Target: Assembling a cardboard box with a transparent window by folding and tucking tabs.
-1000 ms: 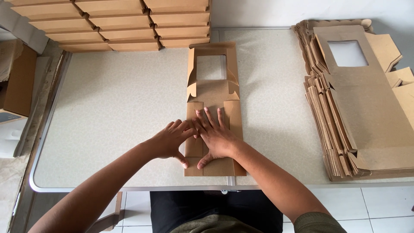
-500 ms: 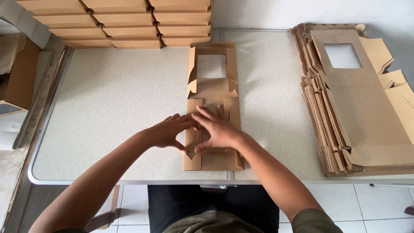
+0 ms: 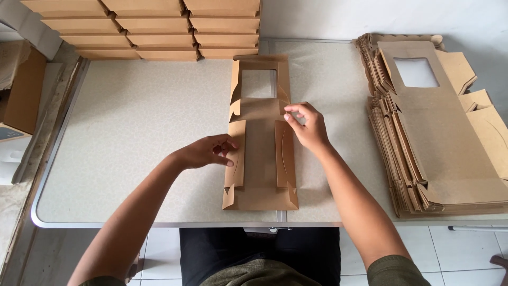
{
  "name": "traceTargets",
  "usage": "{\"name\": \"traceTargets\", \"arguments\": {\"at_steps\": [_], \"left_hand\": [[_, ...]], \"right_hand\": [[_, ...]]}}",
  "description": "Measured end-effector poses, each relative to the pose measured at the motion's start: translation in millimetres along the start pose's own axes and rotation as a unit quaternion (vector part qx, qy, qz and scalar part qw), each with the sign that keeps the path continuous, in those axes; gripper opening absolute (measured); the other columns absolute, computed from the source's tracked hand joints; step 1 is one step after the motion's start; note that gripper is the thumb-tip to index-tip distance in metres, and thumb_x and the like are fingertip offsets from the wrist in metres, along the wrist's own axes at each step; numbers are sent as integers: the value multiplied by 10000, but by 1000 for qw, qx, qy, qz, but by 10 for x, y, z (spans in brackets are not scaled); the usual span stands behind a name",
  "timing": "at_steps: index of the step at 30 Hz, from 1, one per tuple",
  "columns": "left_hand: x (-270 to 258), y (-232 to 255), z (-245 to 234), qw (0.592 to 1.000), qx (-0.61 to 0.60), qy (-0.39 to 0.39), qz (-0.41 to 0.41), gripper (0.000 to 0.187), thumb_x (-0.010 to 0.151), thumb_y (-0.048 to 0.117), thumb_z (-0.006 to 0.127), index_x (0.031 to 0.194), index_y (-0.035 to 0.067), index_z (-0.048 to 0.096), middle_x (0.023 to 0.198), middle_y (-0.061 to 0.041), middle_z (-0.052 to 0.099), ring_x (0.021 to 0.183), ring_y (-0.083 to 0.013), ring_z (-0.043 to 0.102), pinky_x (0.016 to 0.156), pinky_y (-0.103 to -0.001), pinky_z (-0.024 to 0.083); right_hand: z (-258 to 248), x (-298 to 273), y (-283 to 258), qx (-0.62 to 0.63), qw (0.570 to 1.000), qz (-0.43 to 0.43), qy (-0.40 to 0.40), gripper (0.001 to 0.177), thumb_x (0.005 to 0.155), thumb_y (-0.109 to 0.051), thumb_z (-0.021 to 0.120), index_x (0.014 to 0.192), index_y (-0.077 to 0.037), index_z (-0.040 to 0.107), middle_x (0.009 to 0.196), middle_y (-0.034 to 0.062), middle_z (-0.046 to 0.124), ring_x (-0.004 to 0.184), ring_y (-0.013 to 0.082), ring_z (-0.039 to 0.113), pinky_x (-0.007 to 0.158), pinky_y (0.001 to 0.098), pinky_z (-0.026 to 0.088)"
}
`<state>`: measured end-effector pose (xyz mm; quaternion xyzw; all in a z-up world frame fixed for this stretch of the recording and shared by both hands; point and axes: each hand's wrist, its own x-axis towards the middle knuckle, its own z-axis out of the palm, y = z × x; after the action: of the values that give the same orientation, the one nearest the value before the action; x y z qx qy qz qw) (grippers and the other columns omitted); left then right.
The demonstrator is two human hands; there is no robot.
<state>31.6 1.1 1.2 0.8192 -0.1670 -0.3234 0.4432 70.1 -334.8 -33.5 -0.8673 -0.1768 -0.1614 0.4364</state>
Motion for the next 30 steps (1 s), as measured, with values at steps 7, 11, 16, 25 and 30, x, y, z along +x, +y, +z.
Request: {"name": "traceTargets", "arguments": {"at_steps": [7,11,16,25,30], "left_hand": [[353,-288,18,986,-91,125,62,335,855,225,840,1131,104,691,756,0,584,715,-121,529,685,-267,454],[407,64,81,977,-81,157,116,230,886,226,816,1043,89,721,683,-15,579,648,-124,526,636,-282,449],[390,737,312,995,13,28,91,269,925,293,698,959,32,755,699,-113,587,707,-245,546,704,-409,475],[746,510,738,987,150,-57,26,392,998,378,557,767,119,737,665,-94,647,656,-273,647,653,-386,500],[757,484,813,996,68,-3,61,282,1007,293,618,898,92,783,777,-122,719,722,-271,719,692,-355,589]], "right_hand": [[130,-59,204,2,999,3,43,70,964,-179,742,1020,-139,755,1001,30,722,968,215,698,815,309,577],[144,-99,179,-12,996,-2,84,20,956,-138,738,951,-120,743,905,58,700,894,237,693,780,325,581],[147,-148,256,-43,988,22,149,61,941,-124,742,883,-109,725,780,73,670,764,226,673,702,338,565],[-187,-602,-143,-107,986,51,116,104,911,-156,776,889,-78,710,743,115,647,704,299,659,690,355,516],[-403,-1213,-237,-134,990,-43,26,188,967,-324,682,895,-159,737,660,-22,625,603,166,597,718,311,444]]}}
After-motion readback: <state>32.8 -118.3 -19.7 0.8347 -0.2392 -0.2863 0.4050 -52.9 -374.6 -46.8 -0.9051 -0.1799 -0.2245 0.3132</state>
